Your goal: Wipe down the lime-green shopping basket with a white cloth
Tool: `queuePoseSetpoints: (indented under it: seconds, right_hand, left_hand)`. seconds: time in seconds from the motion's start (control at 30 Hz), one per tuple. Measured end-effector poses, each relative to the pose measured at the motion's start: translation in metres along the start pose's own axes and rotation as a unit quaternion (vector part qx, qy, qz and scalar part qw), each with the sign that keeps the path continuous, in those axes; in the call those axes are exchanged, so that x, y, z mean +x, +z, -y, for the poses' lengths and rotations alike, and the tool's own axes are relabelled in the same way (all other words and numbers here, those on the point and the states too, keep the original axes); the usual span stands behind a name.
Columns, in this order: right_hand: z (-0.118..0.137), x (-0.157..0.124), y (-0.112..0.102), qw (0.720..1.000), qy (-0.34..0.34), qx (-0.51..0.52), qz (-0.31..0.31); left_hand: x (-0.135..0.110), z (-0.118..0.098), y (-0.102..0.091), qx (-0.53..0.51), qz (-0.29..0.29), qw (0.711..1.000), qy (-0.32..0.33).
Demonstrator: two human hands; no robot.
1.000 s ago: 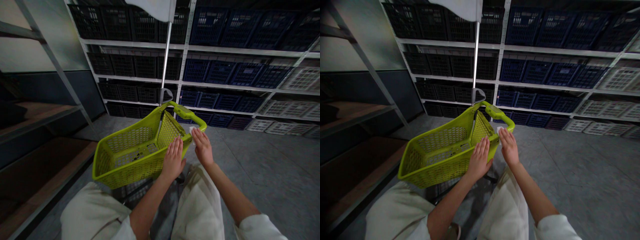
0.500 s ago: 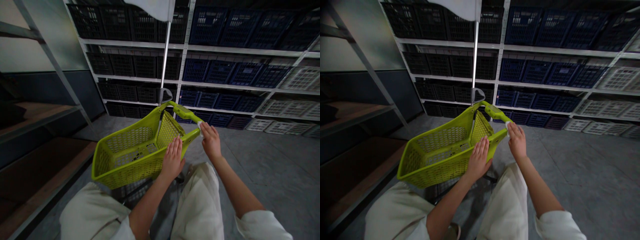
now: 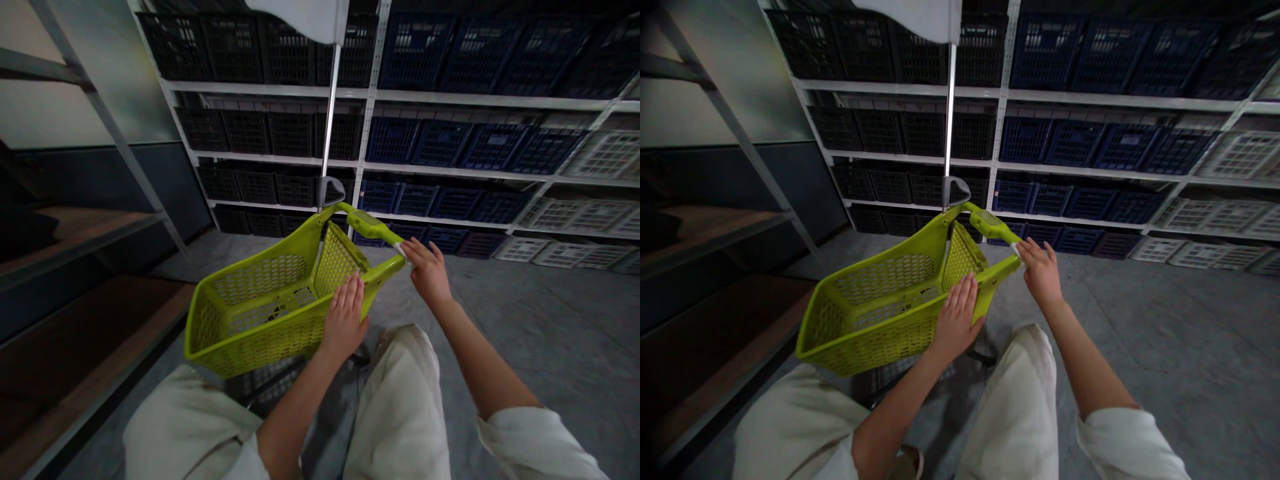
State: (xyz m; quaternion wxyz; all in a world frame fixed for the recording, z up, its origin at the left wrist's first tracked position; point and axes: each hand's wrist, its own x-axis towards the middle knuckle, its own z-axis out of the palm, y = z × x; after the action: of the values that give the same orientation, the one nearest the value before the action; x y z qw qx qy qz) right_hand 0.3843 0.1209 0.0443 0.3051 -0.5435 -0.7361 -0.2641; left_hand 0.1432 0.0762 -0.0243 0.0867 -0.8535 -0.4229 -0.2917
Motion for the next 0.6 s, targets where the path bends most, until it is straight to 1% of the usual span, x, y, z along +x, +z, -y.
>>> queuePoseSetpoints:
  seconds: [0.03, 0.07, 0.13, 0.23, 0.27, 0.3, 0.33, 0.37, 0.43, 0.53, 0.57, 0.6]
  right_hand:
    - [0.002, 0.0, 0.001, 1.0, 0.017, -0.008, -0.006]
    - [0.009, -0.001, 0.002, 1.0, 0.026, -0.013, -0.009]
    - [0.039, -0.008, 0.006, 1.0, 0.018, -0.014, -0.006]
    - [0.086, -0.022, 0.012, 0.999, -0.046, 0.011, 0.024]
    - [0.095, -0.024, 0.012, 0.997, -0.069, 0.024, 0.034]
    - [0.097, -0.025, 0.011, 0.995, -0.088, 0.034, 0.044]
    - [0.093, -0.025, 0.01, 0.992, -0.103, 0.042, 0.051]
    - [0.083, -0.022, 0.007, 0.991, -0.112, 0.045, 0.054]
    - [0.052, -0.014, 0.002, 0.993, -0.105, 0.034, 0.049]
    - [0.005, -0.001, -0.004, 0.999, -0.039, -0.005, 0.015]
    - [-0.004, 0.002, -0.005, 1.0, -0.015, -0.016, 0.007]
    - [-0.007, 0.003, -0.005, 1.0, 0.005, -0.025, 0.001]
  left_hand:
    - [0.0, 0.0, 0.0, -0.002, 0.001, 1.0, -0.002]
    - [0.0, -0.001, 0.001, -0.004, 0.0, 1.0, -0.002]
    - [0.001, -0.002, 0.002, -0.01, -0.003, 1.0, 0.0]
    - [0.001, -0.002, 0.003, -0.016, -0.004, 1.0, -0.003]
    - [0.001, -0.002, 0.003, -0.017, -0.003, 1.0, -0.005]
    - [0.0, -0.002, 0.003, -0.017, -0.003, 1.0, -0.007]
    - [0.0, -0.001, 0.002, -0.016, -0.003, 1.0, -0.007]
    - [-0.001, -0.001, 0.001, -0.013, -0.004, 1.0, -0.005]
    - [-0.001, 0.0, 0.0, -0.002, -0.005, 1.0, -0.001]
    - [-0.001, 0.0, 0.001, 0.019, 0.0, 1.0, -0.002]
    - [-0.001, -0.001, 0.002, 0.022, 0.002, 1.0, -0.004]
    - [-0.001, -0.001, 0.002, 0.024, 0.003, 1.0, -0.007]
